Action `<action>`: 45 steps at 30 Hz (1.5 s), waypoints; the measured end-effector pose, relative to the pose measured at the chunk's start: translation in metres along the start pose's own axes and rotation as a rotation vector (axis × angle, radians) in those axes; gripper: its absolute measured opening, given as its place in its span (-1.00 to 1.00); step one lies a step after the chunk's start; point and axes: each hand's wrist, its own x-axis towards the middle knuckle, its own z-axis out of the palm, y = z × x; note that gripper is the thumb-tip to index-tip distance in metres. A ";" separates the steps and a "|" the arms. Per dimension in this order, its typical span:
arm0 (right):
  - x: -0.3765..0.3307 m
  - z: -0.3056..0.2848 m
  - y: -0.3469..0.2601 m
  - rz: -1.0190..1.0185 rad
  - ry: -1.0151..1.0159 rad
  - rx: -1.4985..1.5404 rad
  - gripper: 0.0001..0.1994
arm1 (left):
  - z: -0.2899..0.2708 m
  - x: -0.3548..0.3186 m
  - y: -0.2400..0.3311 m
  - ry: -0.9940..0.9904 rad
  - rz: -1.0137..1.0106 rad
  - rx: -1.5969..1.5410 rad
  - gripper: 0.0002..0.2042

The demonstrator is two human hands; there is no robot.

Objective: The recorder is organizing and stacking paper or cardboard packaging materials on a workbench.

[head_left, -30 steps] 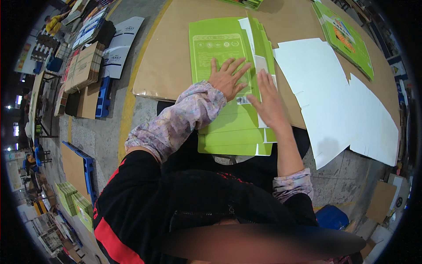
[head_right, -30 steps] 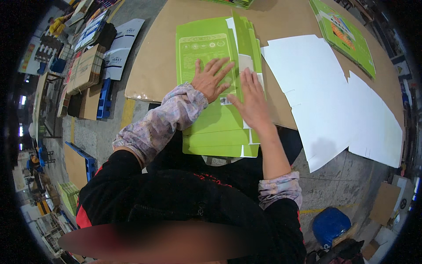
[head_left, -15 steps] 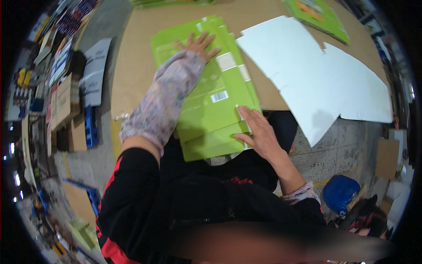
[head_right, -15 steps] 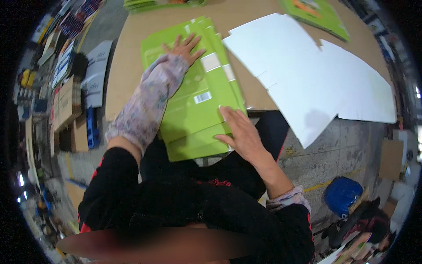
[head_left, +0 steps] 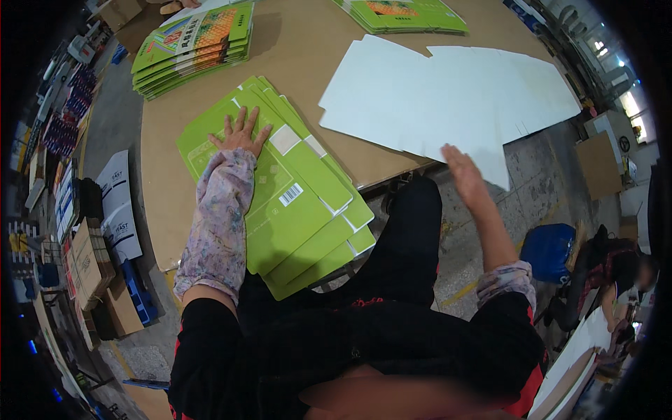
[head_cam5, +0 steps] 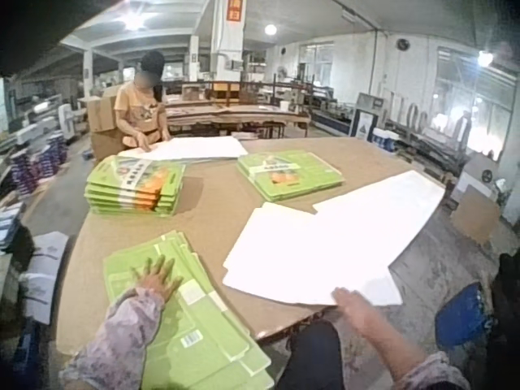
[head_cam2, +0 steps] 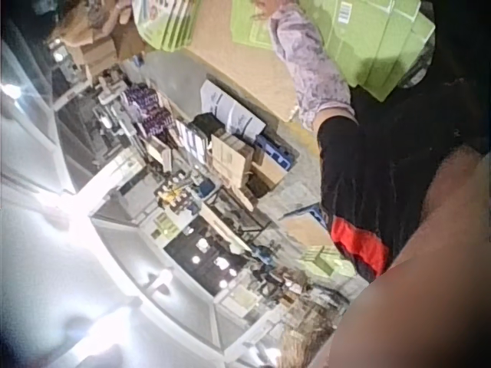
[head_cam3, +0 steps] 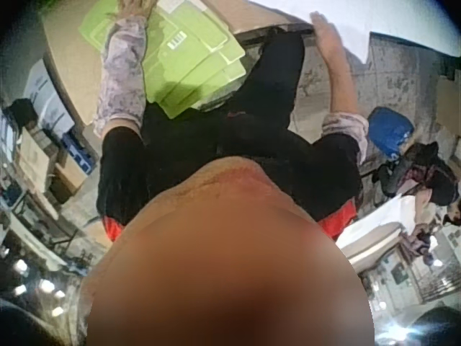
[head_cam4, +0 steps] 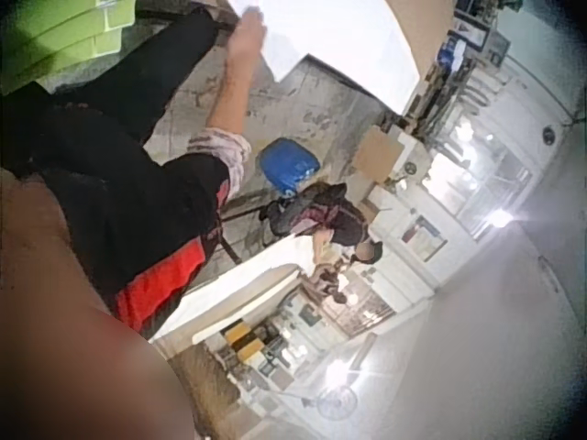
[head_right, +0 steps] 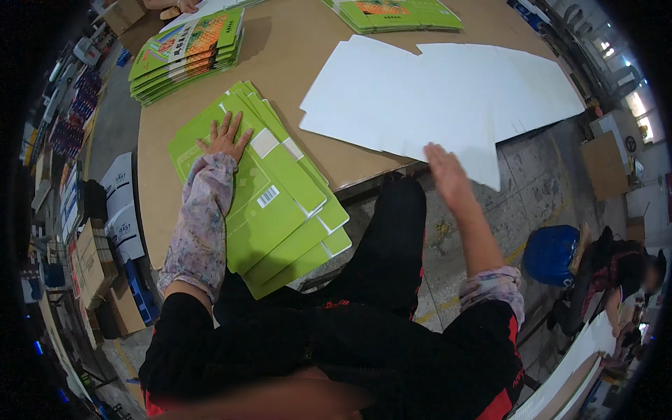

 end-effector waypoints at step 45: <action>0.073 0.040 -0.109 0.026 0.209 -0.163 -0.62 | 0.011 0.012 0.000 0.051 0.024 -0.036 -0.37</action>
